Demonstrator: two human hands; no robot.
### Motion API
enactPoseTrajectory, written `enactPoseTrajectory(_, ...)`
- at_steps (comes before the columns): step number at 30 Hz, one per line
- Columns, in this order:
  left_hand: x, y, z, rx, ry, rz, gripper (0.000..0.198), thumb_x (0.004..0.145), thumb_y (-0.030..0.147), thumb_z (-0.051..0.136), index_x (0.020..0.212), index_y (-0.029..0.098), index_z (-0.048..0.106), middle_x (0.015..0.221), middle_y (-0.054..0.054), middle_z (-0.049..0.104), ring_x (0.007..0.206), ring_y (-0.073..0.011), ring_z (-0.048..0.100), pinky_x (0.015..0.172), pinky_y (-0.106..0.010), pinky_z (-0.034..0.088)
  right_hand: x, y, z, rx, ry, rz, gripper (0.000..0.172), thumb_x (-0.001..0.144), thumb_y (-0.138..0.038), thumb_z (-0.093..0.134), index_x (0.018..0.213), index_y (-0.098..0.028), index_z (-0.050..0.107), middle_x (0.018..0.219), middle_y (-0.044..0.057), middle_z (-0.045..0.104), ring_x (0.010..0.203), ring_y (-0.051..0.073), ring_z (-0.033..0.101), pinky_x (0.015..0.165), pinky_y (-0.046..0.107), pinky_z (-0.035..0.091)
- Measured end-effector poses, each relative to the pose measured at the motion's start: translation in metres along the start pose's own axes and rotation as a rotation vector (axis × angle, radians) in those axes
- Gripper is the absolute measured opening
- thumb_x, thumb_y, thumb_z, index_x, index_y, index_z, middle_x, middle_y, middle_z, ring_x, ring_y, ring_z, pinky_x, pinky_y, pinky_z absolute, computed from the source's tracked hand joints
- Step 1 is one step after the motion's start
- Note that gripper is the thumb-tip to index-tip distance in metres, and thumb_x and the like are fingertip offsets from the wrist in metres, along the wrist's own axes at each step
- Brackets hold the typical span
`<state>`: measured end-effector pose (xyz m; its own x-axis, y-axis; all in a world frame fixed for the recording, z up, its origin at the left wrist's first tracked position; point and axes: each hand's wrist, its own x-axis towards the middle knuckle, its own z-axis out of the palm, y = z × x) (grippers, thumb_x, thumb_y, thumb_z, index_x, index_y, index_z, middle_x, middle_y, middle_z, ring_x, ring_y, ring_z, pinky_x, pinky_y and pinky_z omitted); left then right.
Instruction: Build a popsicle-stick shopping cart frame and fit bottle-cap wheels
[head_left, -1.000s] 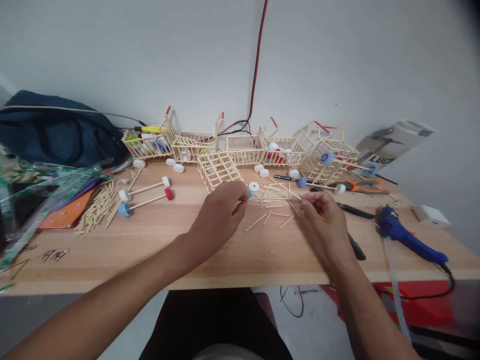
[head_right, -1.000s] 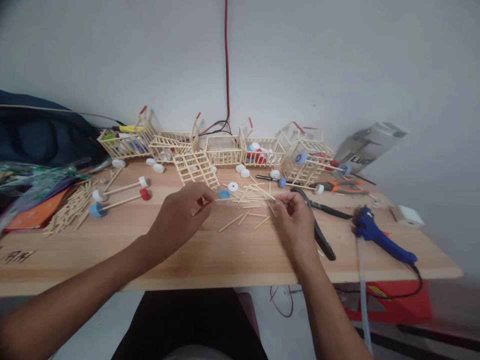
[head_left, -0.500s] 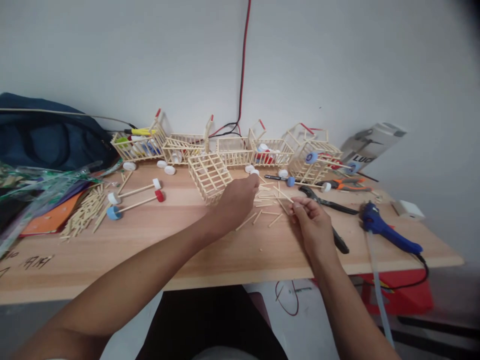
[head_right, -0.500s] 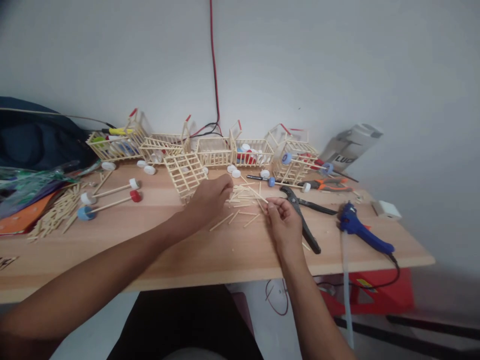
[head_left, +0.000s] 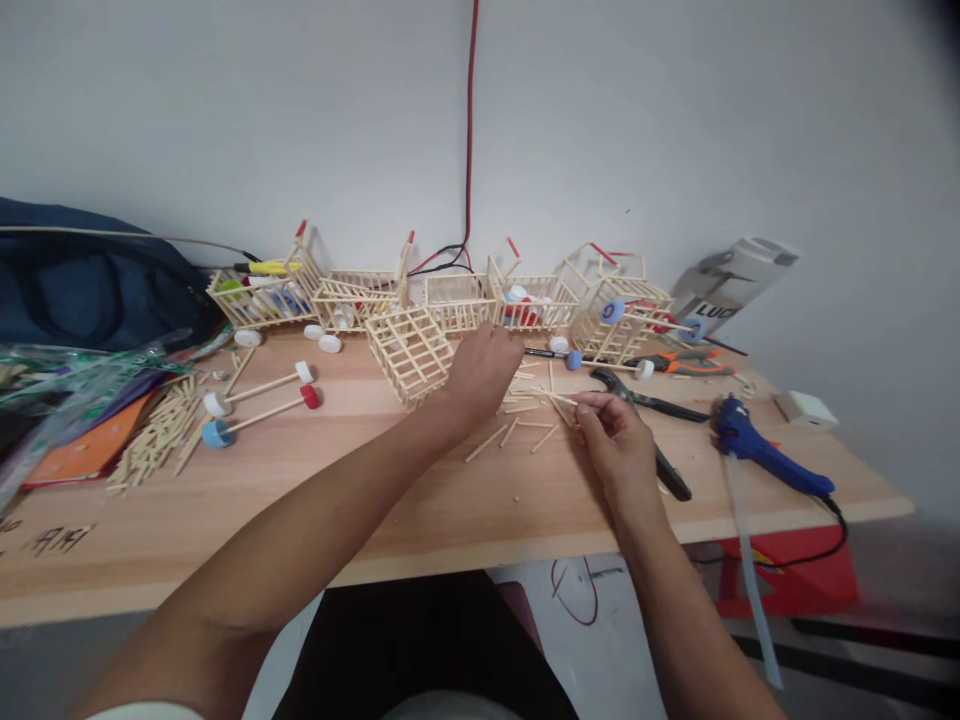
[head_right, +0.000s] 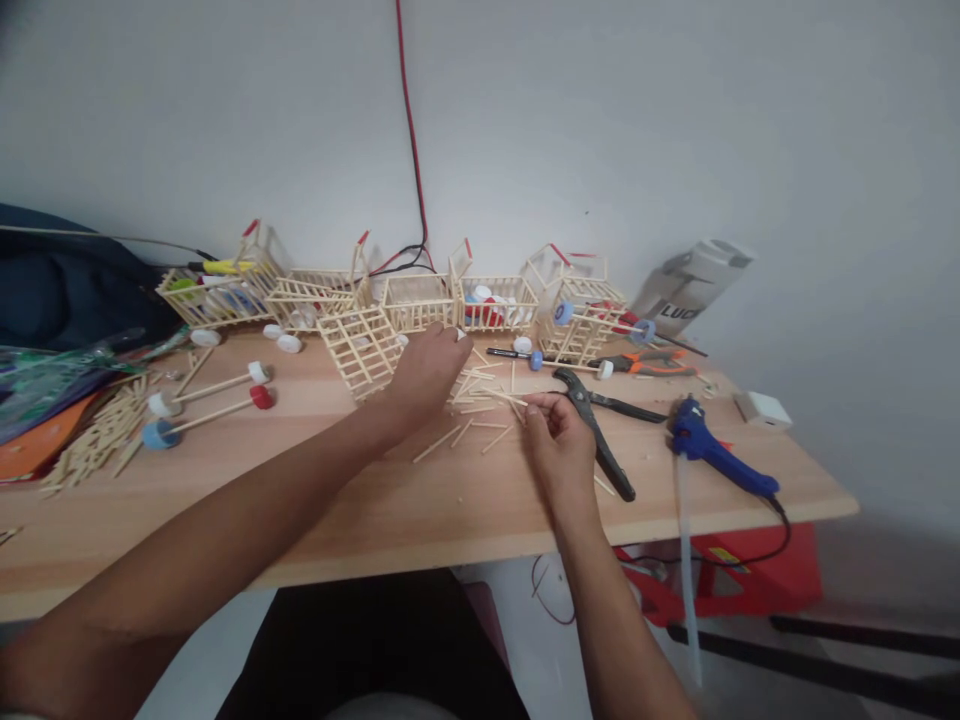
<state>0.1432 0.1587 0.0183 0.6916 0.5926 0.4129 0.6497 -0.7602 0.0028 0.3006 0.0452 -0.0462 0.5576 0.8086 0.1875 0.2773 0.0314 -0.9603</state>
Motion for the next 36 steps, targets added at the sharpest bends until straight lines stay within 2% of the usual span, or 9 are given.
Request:
enactPoseTrajectory(5,-0.022,0.002,-0.006,-0.119,0.034,0.087,0.016,0.084,0.003,0.047,0.082,0.013,0.06,0.091,-0.01,0.061,0.088,-0.0233,0.054,0.072,-0.034,0.043,-0.001,-0.001,0.001,-0.015,-0.039,-0.008,0.024,0.08,-0.038,0.061,0.092,-0.018,0.062,0.085,0.004,0.068,0.075,0.016,0.062,0.067,0.028,0.047)
enactPoseTrajectory(7,-0.043,0.003,-0.012,-0.197,-0.051,0.048,0.019,0.089,0.012,0.047,0.074,0.015,0.057,0.077,-0.007,0.058,0.077,-0.0208,0.054,0.066,-0.032,0.042,-0.002,-0.002,0.001,-0.018,-0.043,-0.009,0.023,0.08,-0.037,0.061,0.092,-0.018,0.063,0.085,0.004,0.068,0.075,0.016,0.062,0.068,0.028,0.047)
enactPoseTrajectory(10,-0.075,0.004,-0.016,-0.289,-0.194,0.006,0.019,0.09,0.024,0.051,0.073,0.016,0.055,0.075,-0.006,0.058,0.072,-0.0211,0.054,0.065,-0.034,0.043,-0.004,-0.003,0.001,-0.01,-0.047,-0.012,0.022,0.08,-0.036,0.061,0.092,-0.018,0.063,0.083,0.003,0.067,0.073,0.016,0.061,0.068,0.028,0.047)
enactPoseTrajectory(13,-0.093,0.004,-0.011,-0.296,-0.195,0.006,0.01,0.087,0.017,0.051,0.077,0.017,0.053,0.081,-0.008,0.059,0.076,-0.0234,0.055,0.068,-0.037,0.045,-0.004,-0.003,0.003,-0.038,-0.062,-0.029,0.021,0.08,-0.035,0.061,0.093,-0.018,0.063,0.084,0.004,0.067,0.076,0.016,0.06,0.071,0.029,0.046)
enactPoseTrajectory(16,-0.097,0.001,-0.01,-0.288,-0.241,-0.033,0.014,0.084,0.007,0.044,0.079,0.017,0.052,0.084,-0.007,0.059,0.079,-0.0233,0.054,0.074,-0.038,0.045,-0.004,-0.003,0.004,-0.075,-0.113,-0.052,0.022,0.081,-0.036,0.06,0.093,-0.017,0.063,0.085,0.004,0.066,0.077,0.016,0.059,0.072,0.029,0.045)
enactPoseTrajectory(21,-0.106,-0.012,-0.038,-0.374,-0.317,-0.262,0.014,0.085,0.009,0.044,0.077,0.017,0.053,0.082,-0.004,0.06,0.08,-0.0205,0.055,0.073,-0.034,0.044,-0.014,-0.014,0.005,-0.184,-0.256,-0.077,0.023,0.084,-0.038,0.057,0.092,-0.017,0.063,0.083,0.004,0.066,0.071,0.015,0.057,0.064,0.026,0.042)
enactPoseTrajectory(26,-0.124,-0.025,-0.053,-0.599,-0.159,-0.412,0.009,0.081,0.011,0.058,0.087,0.018,0.06,0.086,-0.001,0.066,0.082,-0.0164,0.06,0.074,-0.028,0.045,-0.028,-0.024,0.016,-0.389,-0.404,-0.193,0.018,0.088,-0.03,0.053,0.096,-0.02,0.065,0.089,0.003,0.069,0.07,0.015,0.058,0.065,0.028,0.044)
enactPoseTrajectory(32,-0.125,-0.031,-0.037,-0.809,-0.062,-0.419,0.006,0.08,0.015,0.065,0.079,0.019,0.069,0.081,0.002,0.072,0.079,-0.0146,0.065,0.076,-0.026,0.047,-0.029,-0.037,0.028,-0.444,-0.389,-0.456,0.017,0.09,-0.023,0.052,0.097,-0.021,0.068,0.101,0.007,0.067,0.098,0.021,0.058,0.088,0.035,0.044)
enactPoseTrajectory(36,-0.126,-0.032,-0.032,-0.905,-0.05,-0.347,0.016,0.085,0.015,0.057,0.092,0.021,0.071,0.096,0.0,0.074,0.089,-0.0152,0.066,0.083,-0.028,0.048,-0.035,-0.059,0.041,-0.408,-0.465,-0.469,0.021,0.089,-0.026,0.058,0.108,-0.023,0.066,0.104,0.006,0.066,0.092,0.018,0.059,0.082,0.031,0.047)
